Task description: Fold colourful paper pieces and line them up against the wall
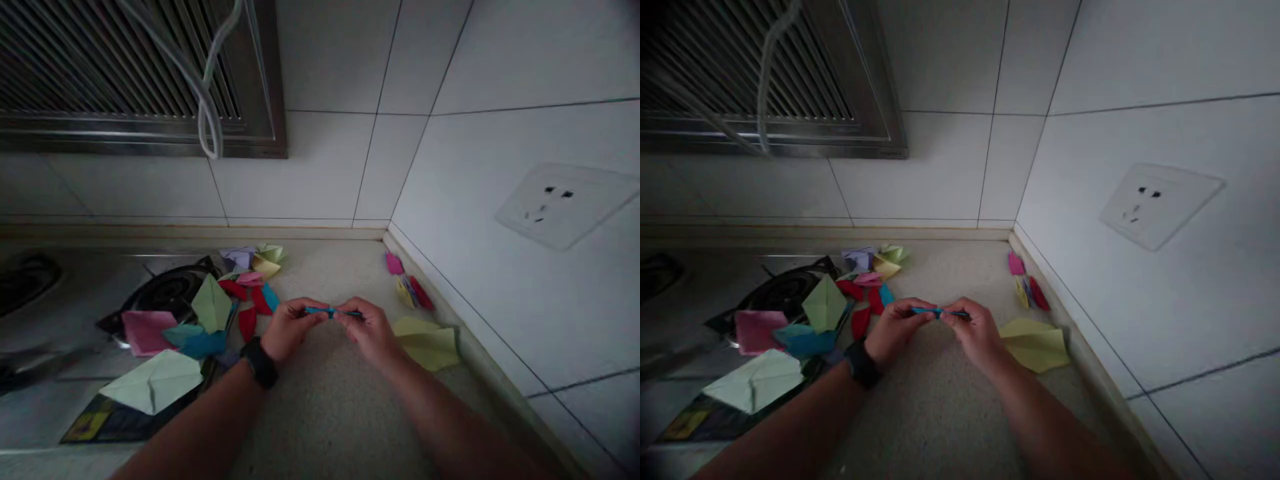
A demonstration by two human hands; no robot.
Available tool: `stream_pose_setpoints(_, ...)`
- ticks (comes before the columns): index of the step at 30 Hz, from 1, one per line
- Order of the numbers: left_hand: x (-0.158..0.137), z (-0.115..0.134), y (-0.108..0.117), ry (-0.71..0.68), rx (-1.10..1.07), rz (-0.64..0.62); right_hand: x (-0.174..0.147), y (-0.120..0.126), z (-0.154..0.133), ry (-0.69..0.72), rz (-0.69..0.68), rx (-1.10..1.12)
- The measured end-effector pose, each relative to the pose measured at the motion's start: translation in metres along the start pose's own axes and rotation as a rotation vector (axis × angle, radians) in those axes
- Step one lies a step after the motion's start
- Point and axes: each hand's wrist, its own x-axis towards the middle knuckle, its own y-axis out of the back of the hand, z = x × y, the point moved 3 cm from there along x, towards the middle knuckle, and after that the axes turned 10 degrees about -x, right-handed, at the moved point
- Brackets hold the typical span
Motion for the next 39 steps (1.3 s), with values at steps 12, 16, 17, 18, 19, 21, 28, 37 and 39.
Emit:
stream_pose_setpoints(12,-0.004,0.007,-0.007,-0.033,-0.041,-0.051,-0.006,-0.008,0.004,0.076,0.065,-0.031)
stream_pose_setpoints(16,-0.003,0.003,-0.006,-0.009,-0.011,-0.037,-0.009,-0.010,0.001,0.094,0.078,-0.085)
stream_pose_setpoints(17,-0.003,0.003,-0.006,-0.016,-0.008,-0.034,-0.009,-0.010,0.000,0.091,0.076,-0.090)
stream_pose_setpoints(18,-0.004,0.003,-0.006,-0.020,-0.003,-0.034,-0.010,-0.010,0.000,0.084,0.070,-0.092)
stream_pose_setpoints(19,-0.004,0.003,-0.007,-0.023,0.005,-0.031,-0.010,-0.010,0.001,0.075,0.069,-0.092)
stream_pose_setpoints(21,-0.005,0.003,-0.007,-0.016,0.034,-0.031,-0.011,-0.009,0.002,0.058,0.061,-0.089)
stream_pose_setpoints(28,-0.006,0.011,-0.010,-0.037,0.105,-0.037,-0.011,-0.007,0.008,0.037,0.034,-0.072)
stream_pose_setpoints(37,-0.009,0.013,-0.015,-0.065,0.127,-0.020,-0.011,-0.006,0.009,0.053,0.064,-0.039)
stream_pose_setpoints(39,-0.009,0.013,-0.015,-0.076,0.135,-0.018,-0.011,-0.005,0.008,0.070,0.070,-0.047)
